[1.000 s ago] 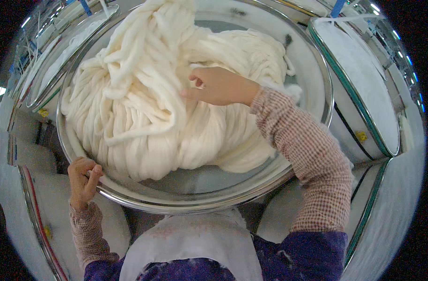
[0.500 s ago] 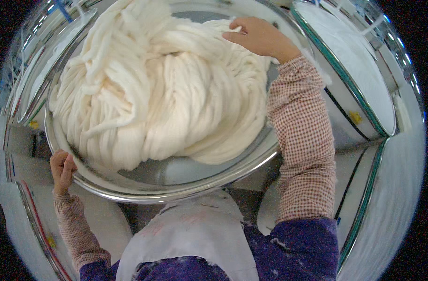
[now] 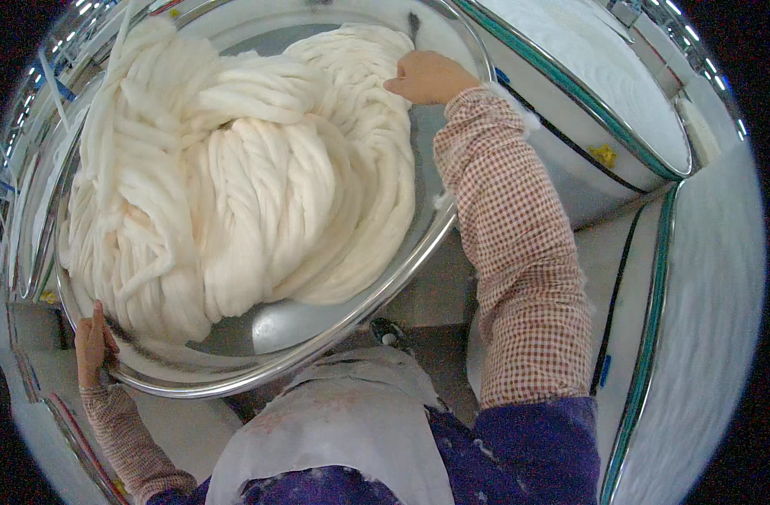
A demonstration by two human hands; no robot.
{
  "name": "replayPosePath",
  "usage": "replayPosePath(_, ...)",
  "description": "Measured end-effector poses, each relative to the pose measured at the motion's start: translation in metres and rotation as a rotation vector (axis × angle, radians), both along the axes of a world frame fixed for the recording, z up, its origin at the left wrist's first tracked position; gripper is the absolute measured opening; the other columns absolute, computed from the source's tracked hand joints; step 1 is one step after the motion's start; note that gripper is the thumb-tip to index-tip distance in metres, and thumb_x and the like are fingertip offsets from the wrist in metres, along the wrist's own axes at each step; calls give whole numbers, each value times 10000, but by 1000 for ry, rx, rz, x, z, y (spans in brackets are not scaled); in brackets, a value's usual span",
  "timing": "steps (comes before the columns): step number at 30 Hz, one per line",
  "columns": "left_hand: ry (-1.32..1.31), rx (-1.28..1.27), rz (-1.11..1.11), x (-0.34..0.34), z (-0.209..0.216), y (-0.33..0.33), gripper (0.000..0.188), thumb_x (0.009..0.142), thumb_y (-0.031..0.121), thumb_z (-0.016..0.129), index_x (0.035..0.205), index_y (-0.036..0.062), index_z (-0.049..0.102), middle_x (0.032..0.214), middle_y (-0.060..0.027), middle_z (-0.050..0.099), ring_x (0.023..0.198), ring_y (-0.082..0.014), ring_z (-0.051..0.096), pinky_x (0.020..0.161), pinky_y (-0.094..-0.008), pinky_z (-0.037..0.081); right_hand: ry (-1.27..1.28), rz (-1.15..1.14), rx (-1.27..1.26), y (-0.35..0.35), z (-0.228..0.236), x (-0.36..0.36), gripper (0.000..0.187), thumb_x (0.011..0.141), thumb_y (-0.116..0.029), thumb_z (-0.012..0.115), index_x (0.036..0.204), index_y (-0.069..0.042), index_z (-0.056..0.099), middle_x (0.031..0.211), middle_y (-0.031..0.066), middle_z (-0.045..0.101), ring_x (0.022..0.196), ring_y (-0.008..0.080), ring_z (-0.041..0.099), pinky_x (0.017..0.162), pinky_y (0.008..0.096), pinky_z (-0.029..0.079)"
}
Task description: The person handles thick white textile rope by hand, lifting and arranging it within a metal tray and then transferring it into a large white container. The person walks between containers and continues to arrange the rope inside the container.
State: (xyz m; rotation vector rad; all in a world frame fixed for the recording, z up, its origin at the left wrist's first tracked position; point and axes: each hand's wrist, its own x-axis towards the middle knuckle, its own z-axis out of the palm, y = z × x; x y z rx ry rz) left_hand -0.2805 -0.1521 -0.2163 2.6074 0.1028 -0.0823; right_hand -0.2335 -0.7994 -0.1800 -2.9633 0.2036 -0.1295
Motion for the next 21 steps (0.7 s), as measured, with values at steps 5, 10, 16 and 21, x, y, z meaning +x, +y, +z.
replayPosePath(5,81,160,105,7,4,-9,756,968,572,437,494,2,581,410,-62,511,399,-144,526,462,-292,445,-59,119,-147,10,-3,4,372,902,-398,604,921,-30,655,788,108,662,701,253,621,670,371,487)
replayPosePath(10,125,201,71,14,3,-11,722,970,551,452,507,9,566,432,-54,519,405,-137,522,460,-296,438,141,257,-245,31,-6,5,328,892,-359,614,894,-34,658,795,99,659,719,264,613,688,370,487)
replayPosePath(16,128,236,110,20,0,-4,675,951,561,499,529,37,558,458,-26,508,429,-115,476,452,-269,383,824,588,-208,76,-28,10,287,886,-289,629,995,-25,659,883,101,673,837,228,640,754,362,506)
replayPosePath(21,131,202,87,25,-1,1,620,935,544,551,575,39,563,480,-16,515,435,-92,481,451,-260,386,959,898,-265,111,-54,10,392,896,-327,621,1108,3,634,1067,177,662,1001,296,629,831,384,505)
